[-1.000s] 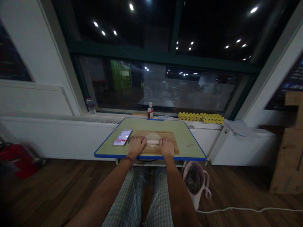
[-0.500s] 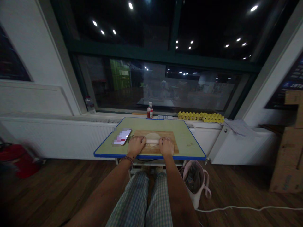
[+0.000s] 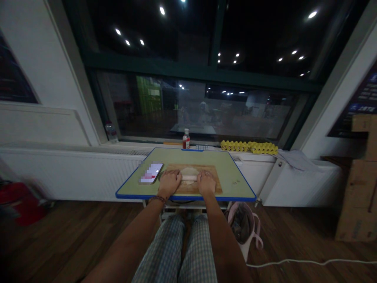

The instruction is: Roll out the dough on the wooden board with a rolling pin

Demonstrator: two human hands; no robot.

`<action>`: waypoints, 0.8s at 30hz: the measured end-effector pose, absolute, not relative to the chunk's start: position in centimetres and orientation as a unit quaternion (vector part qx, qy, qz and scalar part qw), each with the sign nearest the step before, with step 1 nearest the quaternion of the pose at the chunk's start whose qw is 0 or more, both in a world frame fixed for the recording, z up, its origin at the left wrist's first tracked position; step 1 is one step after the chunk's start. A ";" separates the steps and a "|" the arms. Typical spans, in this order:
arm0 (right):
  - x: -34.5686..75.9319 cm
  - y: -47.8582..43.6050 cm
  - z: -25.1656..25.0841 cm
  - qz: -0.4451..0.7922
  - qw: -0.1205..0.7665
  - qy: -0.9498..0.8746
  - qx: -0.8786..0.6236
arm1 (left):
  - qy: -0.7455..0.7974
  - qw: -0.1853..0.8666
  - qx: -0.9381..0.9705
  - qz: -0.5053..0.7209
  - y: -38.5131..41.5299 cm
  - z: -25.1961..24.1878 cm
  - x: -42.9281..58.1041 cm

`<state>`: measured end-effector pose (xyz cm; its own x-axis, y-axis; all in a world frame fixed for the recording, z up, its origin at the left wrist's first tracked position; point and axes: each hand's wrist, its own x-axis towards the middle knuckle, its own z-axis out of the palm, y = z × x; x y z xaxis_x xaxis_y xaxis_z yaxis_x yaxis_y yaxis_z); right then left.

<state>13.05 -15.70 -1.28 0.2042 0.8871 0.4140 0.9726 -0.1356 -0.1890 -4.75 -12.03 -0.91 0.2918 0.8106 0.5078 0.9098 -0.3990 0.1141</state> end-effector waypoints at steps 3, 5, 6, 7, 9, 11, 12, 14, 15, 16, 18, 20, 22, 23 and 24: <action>13.1 -15.3 -1.0 -0.103 0.197 -0.623 -0.750 | -0.546 0.103 -0.798 -0.235 -11.7 -0.9 -4.6; 13.2 -15.0 -0.9 -0.094 0.178 -0.624 -0.755 | -0.552 0.100 -0.797 -0.224 -11.5 -0.8 -4.5; 13.2 -14.8 -0.8 -0.090 0.169 -0.624 -0.757 | -0.556 0.098 -0.795 -0.219 -11.5 -0.7 -4.4; 13.2 -14.6 -0.8 -0.088 0.162 -0.623 -0.760 | -0.561 0.095 -0.794 -0.216 -11.4 -0.6 -4.4; 13.2 -14.2 -0.7 -0.085 0.152 -0.618 -0.767 | -0.563 0.094 -0.794 -0.210 -11.3 -0.4 -4.3; 13.2 -13.9 -0.6 -0.087 0.145 -0.618 -0.768 | -0.560 0.096 -0.797 -0.203 -11.1 -0.1 -4.3; 13.3 -13.8 -0.5 -0.089 0.143 -0.619 -0.767 | -0.559 0.097 -0.799 -0.199 -11.0 0.0 -4.2; 13.3 -13.5 -0.4 -0.094 0.141 -0.620 -0.766 | -0.559 0.099 -0.801 -0.190 -10.7 0.1 -4.2; 13.3 -13.3 -0.3 -0.098 0.140 -0.621 -0.765 | -0.560 0.099 -0.801 -0.187 -10.5 0.1 -4.2; 13.3 -13.2 -0.2 -0.101 0.138 -0.623 -0.764 | -0.561 0.101 -0.801 -0.185 -10.3 0.1 -4.1; 13.3 -12.9 -0.1 -0.107 0.133 -0.628 -0.760 | -0.559 0.106 -0.801 -0.186 -9.8 -0.1 -4.1; 13.3 -12.7 0.1 -0.113 0.126 -0.633 -0.755 | -0.550 0.112 -0.805 -0.189 -9.3 -0.3 -4.1; 13.3 -12.5 0.2 -0.117 0.116 -0.638 -0.752 | -0.542 0.120 -0.809 -0.195 -8.8 -0.5 -4.0; 13.3 -12.4 0.3 -0.118 0.107 -0.643 -0.749 | -0.540 0.124 -0.809 -0.199 -8.6 -0.6 -4.0; 13.3 -12.4 0.3 -0.120 0.099 -0.647 -0.746 | -0.538 0.128 -0.808 -0.202 -8.4 -0.6 -4.0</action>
<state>13.34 -12.38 0.33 0.1337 0.9424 0.3065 0.9897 -0.1428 0.0075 -3.97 -8.42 -0.60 0.3398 0.8182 0.4638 0.9215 -0.3883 0.0101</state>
